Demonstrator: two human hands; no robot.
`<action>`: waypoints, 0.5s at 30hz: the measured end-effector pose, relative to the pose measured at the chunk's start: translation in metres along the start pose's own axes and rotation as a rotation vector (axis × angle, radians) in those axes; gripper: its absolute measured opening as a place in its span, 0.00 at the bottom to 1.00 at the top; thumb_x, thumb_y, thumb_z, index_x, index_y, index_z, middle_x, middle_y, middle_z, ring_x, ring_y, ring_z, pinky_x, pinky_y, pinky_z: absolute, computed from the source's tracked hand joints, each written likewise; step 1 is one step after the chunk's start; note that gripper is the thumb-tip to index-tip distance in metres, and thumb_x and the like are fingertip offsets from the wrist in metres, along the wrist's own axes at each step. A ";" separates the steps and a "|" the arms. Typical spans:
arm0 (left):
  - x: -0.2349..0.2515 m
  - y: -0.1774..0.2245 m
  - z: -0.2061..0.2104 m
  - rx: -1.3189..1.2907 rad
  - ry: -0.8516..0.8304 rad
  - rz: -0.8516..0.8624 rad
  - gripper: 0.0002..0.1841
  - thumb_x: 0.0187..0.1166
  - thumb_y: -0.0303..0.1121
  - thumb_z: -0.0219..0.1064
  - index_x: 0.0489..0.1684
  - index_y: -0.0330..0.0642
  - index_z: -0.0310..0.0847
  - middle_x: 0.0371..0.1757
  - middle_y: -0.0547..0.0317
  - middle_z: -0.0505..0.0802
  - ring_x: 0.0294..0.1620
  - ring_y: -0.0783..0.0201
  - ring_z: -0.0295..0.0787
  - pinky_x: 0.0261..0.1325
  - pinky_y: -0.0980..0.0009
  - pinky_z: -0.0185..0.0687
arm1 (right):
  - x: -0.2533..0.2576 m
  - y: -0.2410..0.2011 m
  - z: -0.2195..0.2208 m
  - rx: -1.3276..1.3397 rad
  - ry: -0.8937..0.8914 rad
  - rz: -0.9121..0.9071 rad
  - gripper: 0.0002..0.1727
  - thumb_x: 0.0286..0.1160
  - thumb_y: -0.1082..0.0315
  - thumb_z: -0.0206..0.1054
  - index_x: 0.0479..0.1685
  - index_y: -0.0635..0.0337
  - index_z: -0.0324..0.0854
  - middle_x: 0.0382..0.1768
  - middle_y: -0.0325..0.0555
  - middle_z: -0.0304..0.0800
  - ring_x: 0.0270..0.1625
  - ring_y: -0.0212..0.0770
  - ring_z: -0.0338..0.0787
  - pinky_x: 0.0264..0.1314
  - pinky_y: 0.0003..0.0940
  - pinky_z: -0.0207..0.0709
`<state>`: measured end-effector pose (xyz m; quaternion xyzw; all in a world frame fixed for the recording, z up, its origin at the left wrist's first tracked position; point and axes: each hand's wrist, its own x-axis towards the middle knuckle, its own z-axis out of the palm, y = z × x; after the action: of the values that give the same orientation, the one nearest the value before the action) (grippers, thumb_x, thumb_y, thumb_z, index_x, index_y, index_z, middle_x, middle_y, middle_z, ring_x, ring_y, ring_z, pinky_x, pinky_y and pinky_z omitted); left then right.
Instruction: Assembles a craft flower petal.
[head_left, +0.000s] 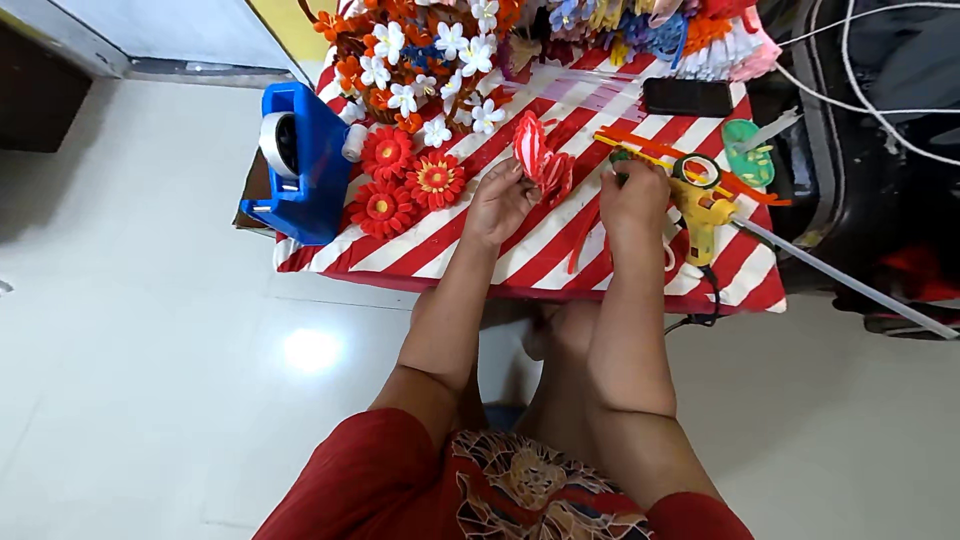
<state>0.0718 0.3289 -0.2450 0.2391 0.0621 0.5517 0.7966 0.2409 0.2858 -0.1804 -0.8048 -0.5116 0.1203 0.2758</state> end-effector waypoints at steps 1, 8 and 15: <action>0.000 0.000 -0.001 -0.009 -0.003 0.000 0.09 0.80 0.29 0.60 0.37 0.45 0.88 0.37 0.57 0.94 0.35 0.67 0.90 0.42 0.72 0.86 | -0.002 -0.003 -0.004 -0.008 0.009 0.012 0.18 0.84 0.65 0.65 0.60 0.73 0.86 0.61 0.74 0.84 0.69 0.70 0.82 0.74 0.62 0.72; 0.001 0.014 -0.003 0.074 0.013 0.033 0.11 0.80 0.29 0.57 0.36 0.46 0.88 0.36 0.60 0.94 0.34 0.69 0.89 0.40 0.73 0.86 | -0.014 -0.031 -0.019 0.093 0.150 -0.127 0.18 0.86 0.63 0.61 0.55 0.72 0.87 0.57 0.71 0.85 0.63 0.65 0.85 0.68 0.57 0.75; 0.001 0.015 -0.008 0.145 -0.018 0.047 0.08 0.77 0.30 0.62 0.35 0.46 0.89 0.36 0.60 0.94 0.35 0.70 0.90 0.43 0.72 0.86 | 0.071 -0.048 0.038 0.269 -0.315 -0.299 0.20 0.88 0.69 0.57 0.74 0.66 0.79 0.71 0.66 0.80 0.71 0.57 0.83 0.75 0.49 0.75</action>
<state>0.0566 0.3363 -0.2454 0.3024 0.0892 0.5622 0.7646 0.2188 0.3770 -0.1779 -0.6478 -0.6409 0.2689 0.3120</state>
